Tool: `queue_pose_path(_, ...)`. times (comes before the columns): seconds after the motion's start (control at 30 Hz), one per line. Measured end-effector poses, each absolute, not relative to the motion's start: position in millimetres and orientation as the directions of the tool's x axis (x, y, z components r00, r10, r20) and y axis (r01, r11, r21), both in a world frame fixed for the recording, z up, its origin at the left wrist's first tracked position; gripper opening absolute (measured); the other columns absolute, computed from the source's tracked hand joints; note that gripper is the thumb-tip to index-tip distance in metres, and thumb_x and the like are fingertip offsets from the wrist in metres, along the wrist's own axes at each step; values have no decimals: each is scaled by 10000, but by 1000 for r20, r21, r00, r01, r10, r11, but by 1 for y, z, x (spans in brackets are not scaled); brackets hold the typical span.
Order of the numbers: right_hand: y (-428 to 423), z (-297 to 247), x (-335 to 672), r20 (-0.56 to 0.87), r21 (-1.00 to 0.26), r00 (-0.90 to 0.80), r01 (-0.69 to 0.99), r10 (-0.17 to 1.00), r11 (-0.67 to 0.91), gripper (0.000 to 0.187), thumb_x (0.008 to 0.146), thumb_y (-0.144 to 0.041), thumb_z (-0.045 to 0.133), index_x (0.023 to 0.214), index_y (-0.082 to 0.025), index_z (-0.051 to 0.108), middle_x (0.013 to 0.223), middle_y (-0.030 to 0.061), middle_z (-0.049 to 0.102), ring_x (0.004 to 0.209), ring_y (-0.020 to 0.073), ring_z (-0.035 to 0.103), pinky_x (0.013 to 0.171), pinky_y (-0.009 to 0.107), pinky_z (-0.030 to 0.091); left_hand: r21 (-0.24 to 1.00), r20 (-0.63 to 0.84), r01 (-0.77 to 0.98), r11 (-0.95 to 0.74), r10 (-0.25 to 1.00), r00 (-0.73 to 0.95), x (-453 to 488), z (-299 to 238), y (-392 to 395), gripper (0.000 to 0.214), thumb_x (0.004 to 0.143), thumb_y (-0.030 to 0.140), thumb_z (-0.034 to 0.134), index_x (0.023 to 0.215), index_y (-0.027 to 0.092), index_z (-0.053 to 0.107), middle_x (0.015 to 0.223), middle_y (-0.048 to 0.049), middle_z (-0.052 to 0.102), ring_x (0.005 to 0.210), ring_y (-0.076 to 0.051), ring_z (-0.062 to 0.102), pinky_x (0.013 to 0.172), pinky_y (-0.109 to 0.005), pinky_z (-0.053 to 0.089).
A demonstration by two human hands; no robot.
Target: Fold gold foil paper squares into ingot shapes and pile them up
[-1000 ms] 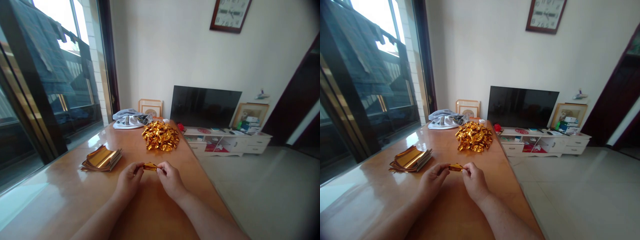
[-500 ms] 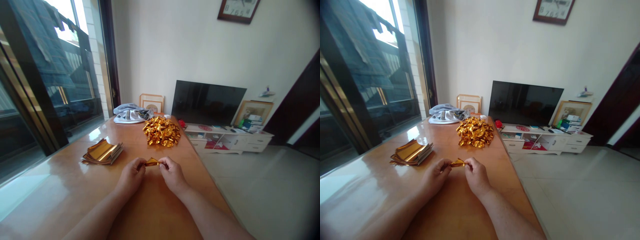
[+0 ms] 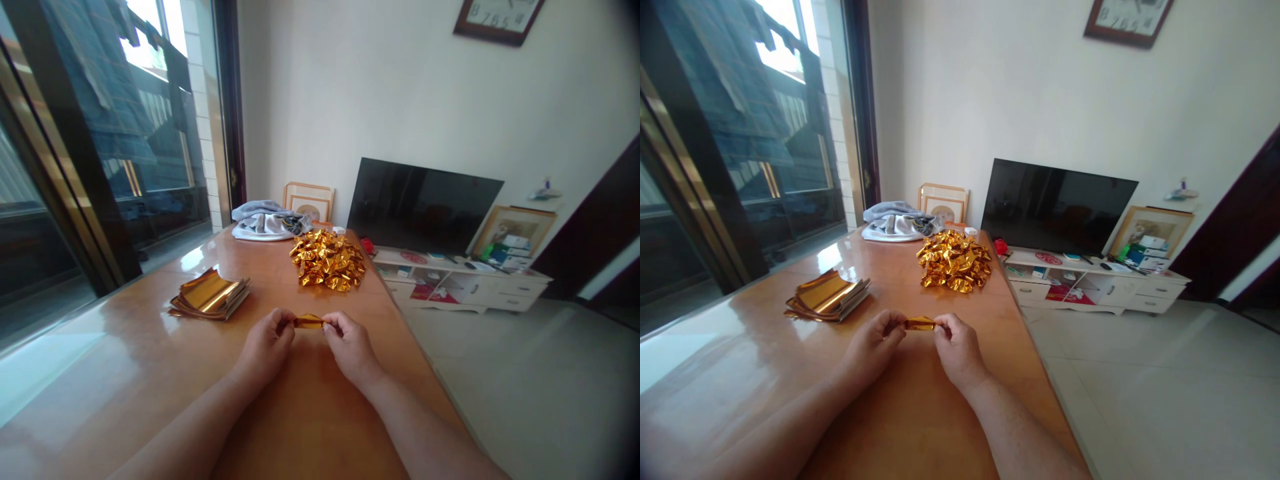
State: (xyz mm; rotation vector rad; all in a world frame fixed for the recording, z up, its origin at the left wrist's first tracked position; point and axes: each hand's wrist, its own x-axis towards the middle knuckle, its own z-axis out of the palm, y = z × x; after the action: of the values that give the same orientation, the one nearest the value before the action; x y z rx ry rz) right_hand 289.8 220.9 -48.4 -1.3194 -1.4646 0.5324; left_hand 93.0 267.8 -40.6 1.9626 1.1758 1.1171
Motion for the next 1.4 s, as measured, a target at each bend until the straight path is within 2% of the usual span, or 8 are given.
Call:
queue_pose_path(0.13, 224, -53, 292, 345, -892, 191, 371, 919, 258, 161, 876, -292, 585, 987, -209, 667, 850, 18, 703, 760, 179, 628, 691, 271, 478, 874, 247, 363, -324, 938, 242, 93, -42, 271, 140, 823, 274, 560, 904, 194, 641, 784, -2, 675, 722, -181, 608, 683, -284, 447)
queue_pose_path(0.27, 227, -58, 294, 288, -914, 202, 350, 936, 206, 175, 877, -344, 589, 933, -201, 672, 776, 15, 682, 691, 175, 602, 630, 268, 456, 912, 196, 310, -268, 950, 244, 92, -42, 271, 179, 824, 306, 559, 932, 186, 636, 781, -4, 676, 739, -190, 623, 693, -288, 457)
queue_pose_path(0.57, 224, -54, 294, 284, -903, 177, 381, 942, 200, 211, 890, -375, 570, 843, -194, 669, 733, 6, 657, 663, 165, 574, 600, 255, 425, 879, 206, 368, -302, 938, 279, 91, -46, 274, 155, 789, 253, 563, 891, 189, 660, 775, 3, 668, 726, -181, 604, 690, -285, 442)
queue_pose_path(0.93, 220, -49, 293, 274, -890, 167, 417, 947, 184, 208, 888, -357, 560, 830, -191, 671, 724, 8, 666, 660, 167, 581, 596, 258, 426, 901, 200, 320, -293, 935, 294, 90, -47, 275, 166, 782, 261, 568, 888, 182, 668, 745, 7, 656, 696, -172, 588, 661, -272, 429)
queue_pose_path(1.1, 219, -46, 294, 297, -878, 208, 443, 932, 181, 233, 873, -372, 569, 731, -201, 638, 659, -2, 647, 633, 169, 583, 588, 261, 421, 934, 170, 261, -245, 945, 280, 92, -41, 272, 157, 788, 298, 609, 872, 178, 666, 743, 4, 660, 694, -169, 595, 658, -267, 443)
queue_pose_path(1.2, 220, -44, 294, 217, -927, 243, 353, 945, 122, 235, 846, -388, 587, 714, -199, 627, 639, -1, 648, 598, 159, 576, 559, 255, 416, 969, 136, 160, -189, 946, 293, 93, -36, 270, 270, 830, 417, 621, 917, 166, 674, 845, -32, 698, 769, -186, 642, 716, -283, 486)
queue_pose_path(1.3, 220, -41, 294, 59, -991, 273, 130, 960, 24, 233, 823, -387, 595, 708, -184, 603, 646, 13, 655, 550, 130, 552, 510, 231, 387, 989, 98, 79, -125, 955, 279, 92, -34, 270, 413, 878, 531, 567, 1002, 149, 667, 930, -77, 712, 837, -215, 673, 757, -320, 514)
queue_pose_path(1.4, 220, -38, 296, -56, -997, 270, -57, 961, -42, 214, 789, -374, 618, 720, -174, 583, 643, 14, 650, 504, 99, 517, 465, 207, 336, 995, 64, 53, -80, 965, 255, 91, -36, 271, 453, 889, 544, 552, 1049, 133, 655, 923, -93, 707, 824, -217, 673, 758, -337, 520)
